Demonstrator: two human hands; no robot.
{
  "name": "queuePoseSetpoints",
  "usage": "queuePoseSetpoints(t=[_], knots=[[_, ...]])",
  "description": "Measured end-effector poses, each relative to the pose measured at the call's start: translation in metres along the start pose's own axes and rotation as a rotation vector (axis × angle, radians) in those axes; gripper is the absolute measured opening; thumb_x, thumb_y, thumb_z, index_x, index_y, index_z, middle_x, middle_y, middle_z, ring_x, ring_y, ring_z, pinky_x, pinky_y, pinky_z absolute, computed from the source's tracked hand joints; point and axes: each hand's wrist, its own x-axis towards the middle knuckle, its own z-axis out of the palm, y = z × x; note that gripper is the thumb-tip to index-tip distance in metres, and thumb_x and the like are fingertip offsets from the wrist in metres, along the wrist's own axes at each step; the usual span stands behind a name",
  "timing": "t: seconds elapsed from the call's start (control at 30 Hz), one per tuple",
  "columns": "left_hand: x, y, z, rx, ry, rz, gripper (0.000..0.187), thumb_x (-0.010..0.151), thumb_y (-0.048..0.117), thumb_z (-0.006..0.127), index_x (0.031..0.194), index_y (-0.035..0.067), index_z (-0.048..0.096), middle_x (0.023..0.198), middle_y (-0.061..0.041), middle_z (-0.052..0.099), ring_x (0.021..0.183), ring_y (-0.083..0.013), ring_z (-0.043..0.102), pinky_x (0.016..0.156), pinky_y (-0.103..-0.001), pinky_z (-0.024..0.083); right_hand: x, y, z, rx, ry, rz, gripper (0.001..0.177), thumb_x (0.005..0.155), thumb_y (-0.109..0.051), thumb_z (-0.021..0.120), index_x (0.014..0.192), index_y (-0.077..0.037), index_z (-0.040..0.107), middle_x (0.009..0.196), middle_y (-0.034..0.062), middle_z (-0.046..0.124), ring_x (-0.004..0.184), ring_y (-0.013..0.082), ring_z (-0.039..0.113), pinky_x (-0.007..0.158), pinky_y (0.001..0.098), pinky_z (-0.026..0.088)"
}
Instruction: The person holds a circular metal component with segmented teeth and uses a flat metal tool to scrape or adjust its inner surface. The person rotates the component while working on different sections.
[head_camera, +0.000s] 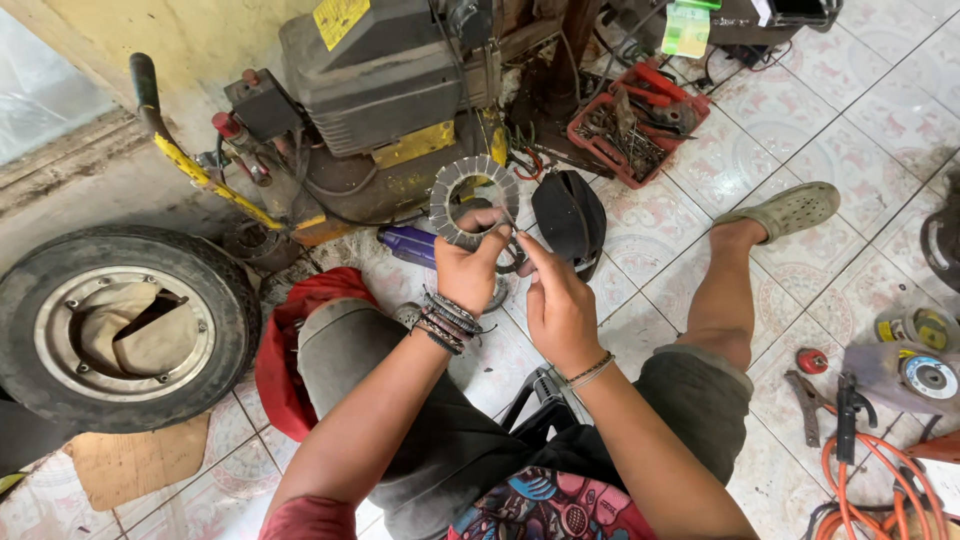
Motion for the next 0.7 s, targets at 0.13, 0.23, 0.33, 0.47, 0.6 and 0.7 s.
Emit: queuePoseSetpoints(t=[0.13, 0.23, 0.33, 0.47, 0.6, 0.7], knots=[[-0.002, -0.002, 0.002, -0.03, 0.003, 0.002, 0.013, 0.075, 0.0, 0.067, 0.088, 0.003, 0.071, 0.074, -0.005, 0.066, 0.076, -0.009, 0.054, 0.073, -0.031, 0.048, 0.002, -0.01, -0.004, -0.005, -0.016, 0.001, 0.049, 0.087, -0.001, 0.04, 0.133, -0.011, 0.051, 0.082, 0.0061, 0.064, 0.075, 0.0286, 0.063, 0.064, 0.0397, 0.053], [-0.006, 0.007, 0.005, -0.024, -0.008, -0.031, 0.015, 0.073, 0.0, 0.069, 0.088, 0.004, 0.071, 0.073, -0.005, 0.065, 0.073, -0.0089, 0.054, 0.07, -0.028, 0.049, 0.013, -0.024, -0.007, -0.001, 0.019, -0.028, 0.047, 0.087, 0.001, 0.04, 0.131, -0.009, 0.054, 0.083, 0.0082, 0.065, 0.076, 0.032, 0.064, 0.063, 0.0405, 0.053], [-0.003, 0.01, 0.005, -0.045, 0.015, -0.034, 0.015, 0.074, 0.002, 0.068, 0.089, 0.002, 0.071, 0.074, -0.005, 0.065, 0.073, -0.0091, 0.053, 0.07, -0.028, 0.048, 0.013, -0.027, -0.008, -0.04, 0.038, -0.067, 0.047, 0.088, 0.001, 0.04, 0.131, -0.009, 0.054, 0.089, 0.0079, 0.066, 0.078, 0.03, 0.064, 0.065, 0.0398, 0.052], [-0.001, 0.007, 0.008, -0.076, 0.001, -0.038, 0.015, 0.073, 0.002, 0.068, 0.087, 0.003, 0.072, 0.073, -0.004, 0.066, 0.073, -0.0068, 0.053, 0.067, -0.027, 0.048, 0.012, -0.019, -0.007, -0.019, 0.024, -0.043, 0.045, 0.088, 0.0, 0.039, 0.13, -0.009, 0.054, 0.083, 0.0081, 0.065, 0.076, 0.0315, 0.064, 0.064, 0.0404, 0.052], [-0.001, 0.008, 0.014, -0.107, -0.006, -0.025, 0.013, 0.074, 0.002, 0.067, 0.087, 0.002, 0.071, 0.073, -0.005, 0.066, 0.075, -0.0079, 0.053, 0.068, -0.029, 0.049, 0.02, -0.026, -0.011, -0.052, 0.043, -0.059, 0.045, 0.089, -0.001, 0.039, 0.131, -0.01, 0.054, 0.083, 0.0088, 0.064, 0.076, 0.0326, 0.063, 0.065, 0.0414, 0.052], [0.005, 0.004, 0.012, -0.107, -0.001, -0.011, 0.015, 0.073, 0.001, 0.068, 0.088, 0.002, 0.071, 0.074, -0.006, 0.067, 0.076, -0.0084, 0.054, 0.068, -0.029, 0.049, 0.009, -0.013, -0.01, -0.053, 0.021, -0.038, 0.046, 0.088, 0.0, 0.039, 0.131, -0.01, 0.054, 0.08, 0.0078, 0.064, 0.072, 0.0322, 0.063, 0.062, 0.0413, 0.052]])
